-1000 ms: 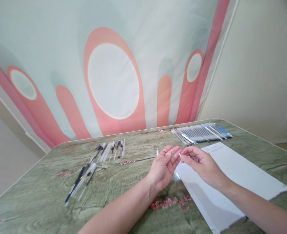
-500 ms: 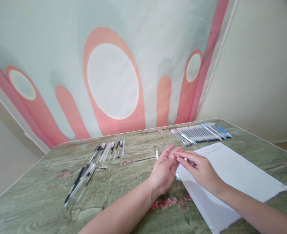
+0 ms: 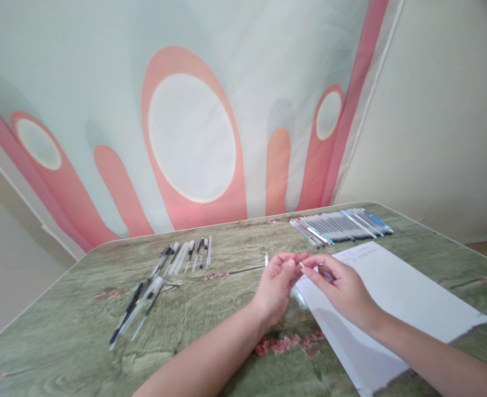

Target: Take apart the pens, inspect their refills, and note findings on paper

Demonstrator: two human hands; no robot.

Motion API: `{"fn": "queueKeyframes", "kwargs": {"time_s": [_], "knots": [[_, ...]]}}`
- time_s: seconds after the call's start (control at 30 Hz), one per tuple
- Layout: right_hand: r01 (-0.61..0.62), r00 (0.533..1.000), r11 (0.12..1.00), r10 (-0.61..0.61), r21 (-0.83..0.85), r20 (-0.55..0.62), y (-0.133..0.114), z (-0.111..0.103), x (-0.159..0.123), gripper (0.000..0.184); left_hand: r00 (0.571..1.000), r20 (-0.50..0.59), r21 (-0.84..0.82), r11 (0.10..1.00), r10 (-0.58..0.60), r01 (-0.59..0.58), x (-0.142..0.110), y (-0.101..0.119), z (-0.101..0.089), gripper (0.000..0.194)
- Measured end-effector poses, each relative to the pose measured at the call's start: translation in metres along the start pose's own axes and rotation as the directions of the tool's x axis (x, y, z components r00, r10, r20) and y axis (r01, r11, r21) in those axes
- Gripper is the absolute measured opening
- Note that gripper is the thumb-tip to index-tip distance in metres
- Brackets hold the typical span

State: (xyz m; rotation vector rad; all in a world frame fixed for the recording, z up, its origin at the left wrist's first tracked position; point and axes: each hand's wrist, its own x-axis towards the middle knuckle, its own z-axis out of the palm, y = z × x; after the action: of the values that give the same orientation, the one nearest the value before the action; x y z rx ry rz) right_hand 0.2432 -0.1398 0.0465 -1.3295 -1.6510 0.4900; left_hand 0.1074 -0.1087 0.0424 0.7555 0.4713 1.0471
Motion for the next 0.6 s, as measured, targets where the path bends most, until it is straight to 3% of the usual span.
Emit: {"fn": "queueKeyframes", "kwargs": {"time_s": [0.2, 0.3, 0.5, 0.6], "knots": [[0.165, 0.986, 0.985, -0.164, -0.048, 0.014, -0.0014, 0.0006, -0.0023, 0.013, 0.983, -0.024, -0.215, 0.961, -0.184, 0.174, 0.0, 0.0055, 0.0017, 0.014], [0.218, 0.976, 0.975, -0.218, -0.047, 0.001, -0.0022, 0.0002, -0.0024, 0.009, 0.984, -0.015, -0.241, 0.956, -0.179, 0.17, 0.0003, 0.004, 0.001, 0.013], [0.211, 0.977, 0.974, -0.214, -0.079, -0.024, -0.0005, -0.0003, -0.0023, 0.008, 0.979, -0.058, -0.245, 0.953, -0.196, 0.176, 0.0022, 0.0009, -0.0012, 0.017], [0.22, 0.975, 0.972, -0.222, -0.081, -0.023, -0.0004, -0.0004, -0.0027, 0.007, 0.981, -0.022, -0.253, 0.95, -0.195, 0.183, 0.001, 0.0013, 0.0004, 0.016]]}}
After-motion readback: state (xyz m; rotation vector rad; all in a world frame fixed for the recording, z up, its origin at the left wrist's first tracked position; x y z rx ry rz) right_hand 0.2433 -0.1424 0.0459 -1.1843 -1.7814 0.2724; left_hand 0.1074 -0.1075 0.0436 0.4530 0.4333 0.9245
